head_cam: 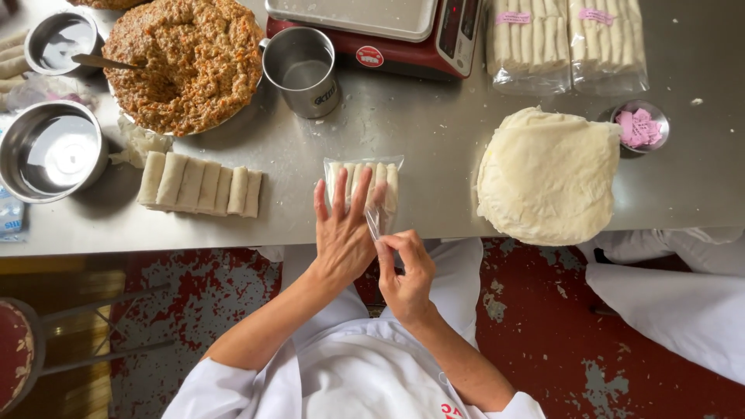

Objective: The person places spring rolls one by one into a plastic bag, seals the bag with adhesive tape, and applies a label to the front of the package.

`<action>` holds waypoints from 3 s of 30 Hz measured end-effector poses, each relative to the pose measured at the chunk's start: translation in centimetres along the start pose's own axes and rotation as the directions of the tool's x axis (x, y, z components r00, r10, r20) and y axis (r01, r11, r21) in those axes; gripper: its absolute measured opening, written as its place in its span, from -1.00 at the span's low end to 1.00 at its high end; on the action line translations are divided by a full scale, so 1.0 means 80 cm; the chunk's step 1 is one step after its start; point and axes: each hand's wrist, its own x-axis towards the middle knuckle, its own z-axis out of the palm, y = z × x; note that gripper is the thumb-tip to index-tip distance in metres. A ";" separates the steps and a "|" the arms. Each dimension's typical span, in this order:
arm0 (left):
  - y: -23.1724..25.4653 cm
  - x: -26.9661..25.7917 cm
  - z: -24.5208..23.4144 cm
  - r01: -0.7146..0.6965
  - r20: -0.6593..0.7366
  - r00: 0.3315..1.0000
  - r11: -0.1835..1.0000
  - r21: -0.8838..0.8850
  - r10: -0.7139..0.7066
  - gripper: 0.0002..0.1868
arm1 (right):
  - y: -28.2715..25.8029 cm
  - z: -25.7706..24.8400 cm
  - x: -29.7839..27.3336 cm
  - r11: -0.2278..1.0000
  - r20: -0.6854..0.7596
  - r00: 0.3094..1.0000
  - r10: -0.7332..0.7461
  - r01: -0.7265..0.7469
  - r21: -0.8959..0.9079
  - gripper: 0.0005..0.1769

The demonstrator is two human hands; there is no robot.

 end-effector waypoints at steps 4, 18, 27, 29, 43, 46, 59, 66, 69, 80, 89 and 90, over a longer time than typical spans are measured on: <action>-0.004 0.016 0.018 0.042 0.143 0.989 0.999 -0.020 -0.039 -0.36 | -0.007 -0.006 0.008 0.911 0.116 0.947 0.299 -0.320 0.260 -0.93; 0.007 0.009 0.029 0.105 0.071 0.993 0.981 -0.166 -0.095 -0.44 | -0.010 -0.046 0.044 0.775 0.287 0.818 0.499 -0.569 0.274 -0.12; -0.006 -0.030 0.010 -0.110 -0.265 0.964 0.885 -0.453 -0.016 -0.77 | -0.010 -0.033 0.073 0.772 0.433 0.787 0.439 -0.577 0.265 -0.06; -0.001 -0.030 0.009 -0.164 -0.365 0.931 0.898 -0.408 0.004 -0.75 | -0.009 -0.046 0.063 0.834 0.441 0.813 0.380 -0.507 0.217 -0.02; 0.008 0.021 0.025 0.063 0.002 0.998 0.995 -0.080 -0.063 0.01 | 0.055 -0.027 -0.025 0.943 0.193 0.967 0.165 -0.097 -0.318 -0.76; 0.005 0.016 0.040 0.142 -0.059 0.988 0.989 0.030 -0.140 0.02 | 0.043 -0.029 -0.024 0.973 0.188 0.980 0.064 -0.019 -0.231 -0.67; 0.014 -0.008 -0.022 0.384 0.108 0.923 0.907 -0.174 -0.370 -0.09 | 0.016 -0.030 0.002 0.901 0.203 0.972 0.116 -0.017 -0.434 -0.63; -0.002 -0.041 -0.009 0.387 0.163 0.922 0.829 -0.403 -0.351 -0.01 | -0.006 0.004 0.052 0.867 0.210 0.969 0.126 -0.004 -0.499 -0.23; 0.001 -0.021 -0.039 0.427 0.154 0.904 0.823 -0.375 -0.399 -0.04 | 0.009 0.023 0.052 0.832 0.208 0.965 0.159 -0.017 -0.555 0.01; 0.004 -0.032 -0.042 0.583 0.363 0.813 0.657 -0.479 -0.456 -0.08 | 0.026 0.022 0.060 0.804 0.175 0.980 0.092 0.030 -0.594 -0.05; -0.005 0.008 -0.074 0.696 0.520 0.717 0.521 -0.494 -0.465 0.04 | 0.045 0.041 0.055 0.861 0.123 0.992 0.007 0.057 -0.506 -0.27; -0.005 0.019 -0.087 0.679 0.508 0.733 0.532 -0.506 -0.452 0.06 | 0.049 0.043 0.053 0.875 0.108 0.994 -0.017 0.067 -0.480 -0.33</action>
